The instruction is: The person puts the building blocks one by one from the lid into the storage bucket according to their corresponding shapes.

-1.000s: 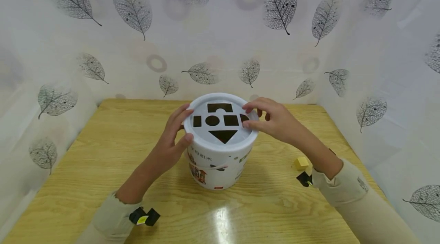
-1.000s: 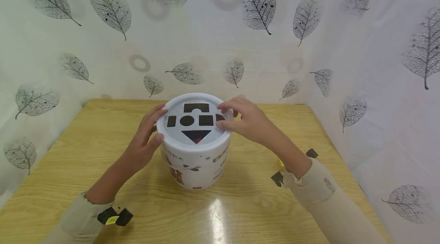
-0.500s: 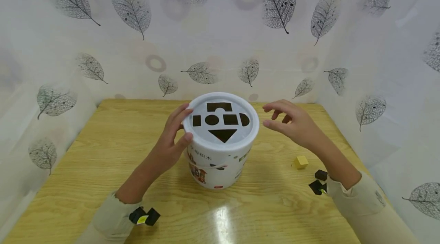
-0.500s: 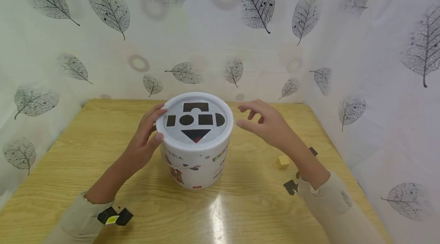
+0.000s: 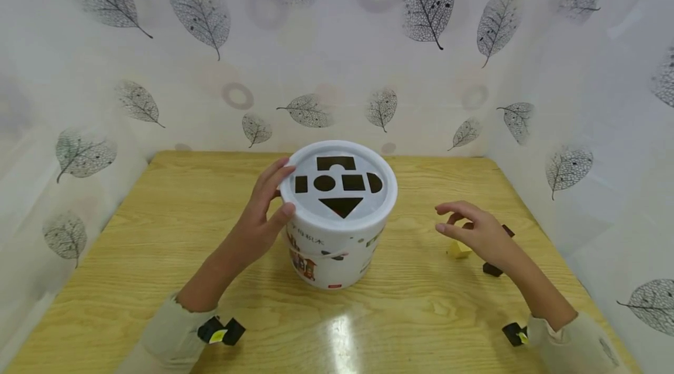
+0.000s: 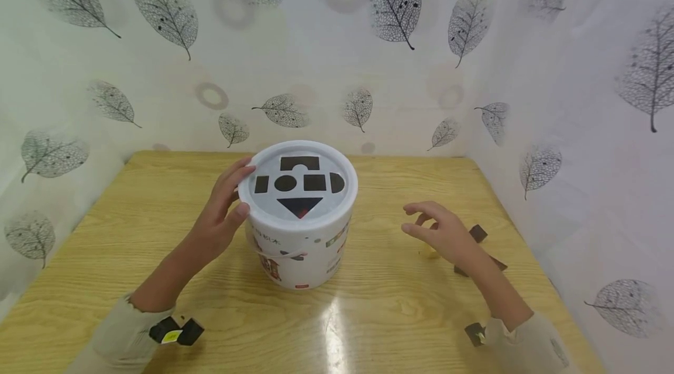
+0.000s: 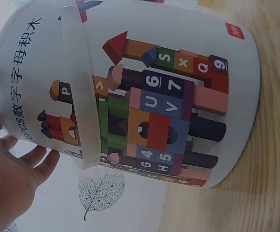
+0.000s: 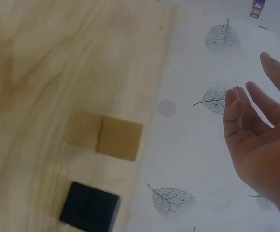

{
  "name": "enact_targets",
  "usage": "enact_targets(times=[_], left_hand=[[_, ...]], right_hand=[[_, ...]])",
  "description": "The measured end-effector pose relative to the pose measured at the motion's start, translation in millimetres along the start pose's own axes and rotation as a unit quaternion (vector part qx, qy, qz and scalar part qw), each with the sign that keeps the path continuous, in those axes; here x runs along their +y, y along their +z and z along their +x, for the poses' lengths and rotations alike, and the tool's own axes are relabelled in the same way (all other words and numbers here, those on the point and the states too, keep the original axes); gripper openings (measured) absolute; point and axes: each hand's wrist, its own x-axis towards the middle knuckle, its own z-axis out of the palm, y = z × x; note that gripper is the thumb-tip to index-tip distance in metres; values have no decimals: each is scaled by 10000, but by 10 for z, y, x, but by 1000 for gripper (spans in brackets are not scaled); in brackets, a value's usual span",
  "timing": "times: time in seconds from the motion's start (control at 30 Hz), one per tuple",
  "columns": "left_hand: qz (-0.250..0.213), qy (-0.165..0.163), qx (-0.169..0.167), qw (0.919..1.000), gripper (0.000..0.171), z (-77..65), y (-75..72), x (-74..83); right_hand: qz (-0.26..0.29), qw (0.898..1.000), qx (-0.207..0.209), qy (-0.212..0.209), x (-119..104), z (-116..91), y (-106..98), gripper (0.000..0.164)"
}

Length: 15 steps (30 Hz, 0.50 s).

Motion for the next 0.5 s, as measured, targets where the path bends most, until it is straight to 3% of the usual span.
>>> enact_targets(times=[0.33,0.5], left_hand=[[-27,-29,23,10000,63,0,11,5],[23,61,12,10000,66,9,3,2]], right_hand=[[-123,9994,-112,294,462,-214,-43,47],[-268,9989,-295,232,599,-262,-78,48]])
